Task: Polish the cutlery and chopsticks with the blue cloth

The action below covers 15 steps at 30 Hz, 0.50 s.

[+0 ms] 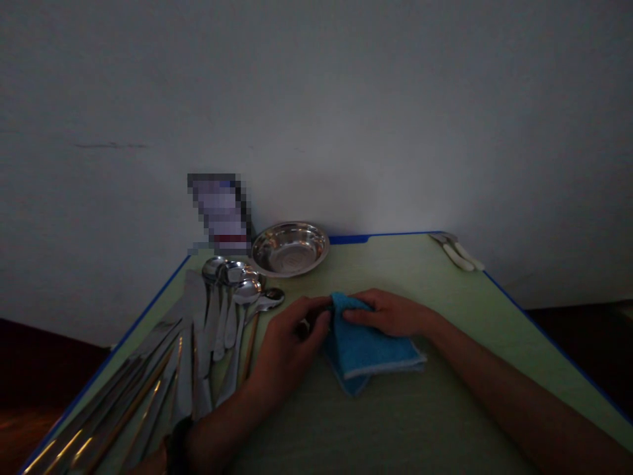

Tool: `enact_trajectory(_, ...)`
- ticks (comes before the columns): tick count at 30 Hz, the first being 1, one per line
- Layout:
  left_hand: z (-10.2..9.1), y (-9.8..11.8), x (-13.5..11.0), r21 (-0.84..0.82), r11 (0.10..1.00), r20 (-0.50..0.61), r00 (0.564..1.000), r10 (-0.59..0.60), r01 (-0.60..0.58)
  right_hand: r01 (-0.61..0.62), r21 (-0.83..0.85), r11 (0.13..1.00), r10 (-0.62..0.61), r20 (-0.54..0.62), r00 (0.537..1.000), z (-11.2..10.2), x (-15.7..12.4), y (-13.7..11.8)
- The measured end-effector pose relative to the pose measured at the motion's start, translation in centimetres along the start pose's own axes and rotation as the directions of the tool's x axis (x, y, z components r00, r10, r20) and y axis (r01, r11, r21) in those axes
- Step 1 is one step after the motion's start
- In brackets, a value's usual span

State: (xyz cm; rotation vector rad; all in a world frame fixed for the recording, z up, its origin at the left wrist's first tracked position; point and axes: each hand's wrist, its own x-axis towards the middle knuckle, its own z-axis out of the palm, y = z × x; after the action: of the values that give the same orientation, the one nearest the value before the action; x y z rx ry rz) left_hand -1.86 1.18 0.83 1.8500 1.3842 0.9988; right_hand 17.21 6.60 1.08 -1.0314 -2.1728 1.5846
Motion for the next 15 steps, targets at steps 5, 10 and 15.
enact_trajectory(5,0.1,-0.2,0.2,-0.037,0.997,-0.005,0.998,-0.064,0.064,-0.051,0.013,0.999,0.052,-0.039,0.998,0.2,0.0,0.3)
enact_trajectory(10,0.3,-0.3,0.4,-0.098,0.983,-0.031,0.987,-0.157,0.153,0.027,-0.041,0.999,-0.033,-0.161,0.986,1.0,0.3,0.2)
enact_trajectory(15,0.3,-0.4,0.5,-0.18,0.968,-0.043,0.982,-0.186,0.175,0.108,-0.03,0.994,-0.111,-0.326,0.939,2.3,0.5,0.1)
